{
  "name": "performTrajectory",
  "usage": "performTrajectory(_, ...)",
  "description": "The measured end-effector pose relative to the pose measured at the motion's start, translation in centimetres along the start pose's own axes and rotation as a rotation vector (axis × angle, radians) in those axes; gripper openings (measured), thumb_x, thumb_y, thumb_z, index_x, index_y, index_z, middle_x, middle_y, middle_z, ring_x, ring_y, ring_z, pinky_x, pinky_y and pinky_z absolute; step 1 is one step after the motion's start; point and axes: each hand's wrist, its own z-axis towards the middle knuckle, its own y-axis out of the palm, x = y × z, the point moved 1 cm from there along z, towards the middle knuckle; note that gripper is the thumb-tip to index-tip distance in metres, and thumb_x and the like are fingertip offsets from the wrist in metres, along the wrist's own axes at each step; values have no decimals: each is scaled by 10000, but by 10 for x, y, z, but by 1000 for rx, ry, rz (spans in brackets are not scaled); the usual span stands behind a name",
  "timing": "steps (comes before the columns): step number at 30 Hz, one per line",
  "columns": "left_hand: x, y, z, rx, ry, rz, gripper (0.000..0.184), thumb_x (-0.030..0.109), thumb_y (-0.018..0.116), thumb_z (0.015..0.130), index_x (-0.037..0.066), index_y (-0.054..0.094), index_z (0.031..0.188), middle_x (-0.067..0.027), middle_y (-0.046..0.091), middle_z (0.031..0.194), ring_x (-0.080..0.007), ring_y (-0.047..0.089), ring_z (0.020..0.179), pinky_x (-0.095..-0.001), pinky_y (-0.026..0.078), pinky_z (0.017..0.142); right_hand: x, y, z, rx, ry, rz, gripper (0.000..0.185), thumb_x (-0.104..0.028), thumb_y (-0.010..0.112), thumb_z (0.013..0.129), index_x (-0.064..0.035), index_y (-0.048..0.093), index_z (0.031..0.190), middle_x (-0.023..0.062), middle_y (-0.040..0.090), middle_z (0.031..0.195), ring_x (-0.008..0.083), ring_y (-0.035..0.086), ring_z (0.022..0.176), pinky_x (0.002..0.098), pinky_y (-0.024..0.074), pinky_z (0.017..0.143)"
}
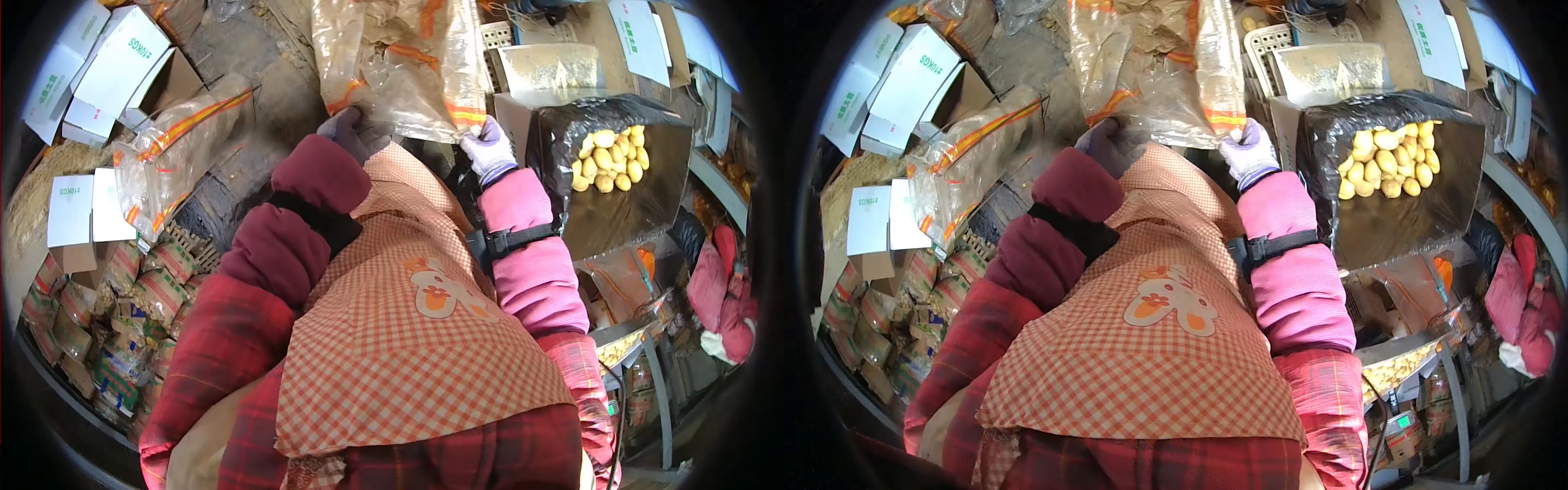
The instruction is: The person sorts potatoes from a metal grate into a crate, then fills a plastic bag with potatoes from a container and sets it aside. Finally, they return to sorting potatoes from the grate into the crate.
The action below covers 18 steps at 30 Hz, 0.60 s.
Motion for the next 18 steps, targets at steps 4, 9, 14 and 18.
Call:
performTrajectory(4, 39, 21, -19, -46, -288, -635, 319, 237, 548, 887, 24, 526, 1123, -142, 593, 1068, -256, 606, 941, -389, 489, 848, 27, 1, 25, 14, 20, 202, 238, 21, 584, 763, -12, 565, 998, 43, 638, 879, 107, 583, 798, 231, 452, 738)
performTrajectory(9, 23, -13, -29, 45, -358, -450, 360, 267, 544, 886, 71, 505, 1186, -129, 582, 1117, -263, 597, 960, -412, 491, 821, 103, 11, 68, 4, 141, 59, 192, -70, 622, 808, -19, 605, 993, 61, 658, 925, 141, 612, 831, 263, 471, 765)
performTrajectory(14, 43, -48, -18, 41, -241, -700, 401, 276, 578, 875, 111, 491, 1229, -99, 566, 1172, -256, 599, 984, -408, 506, 806, 73, 17, 85, 20, 483, 320, 310, -224, 504, 907, -48, 572, 1153, 121, 609, 1108, 275, 582, 1007, 419, 473, 887)
performTrajectory(18, 51, -32, -4, -78, -391, -585, 399, 238, 598, 869, 87, 498, 1225, -116, 567, 1176, -271, 587, 1024, -439, 499, 835, 37, 4, 58, -135, 448, -31, 344, -263, 496, 914, -67, 557, 1190, 123, 608, 1128, 285, 574, 1027, 427, 455, 919)
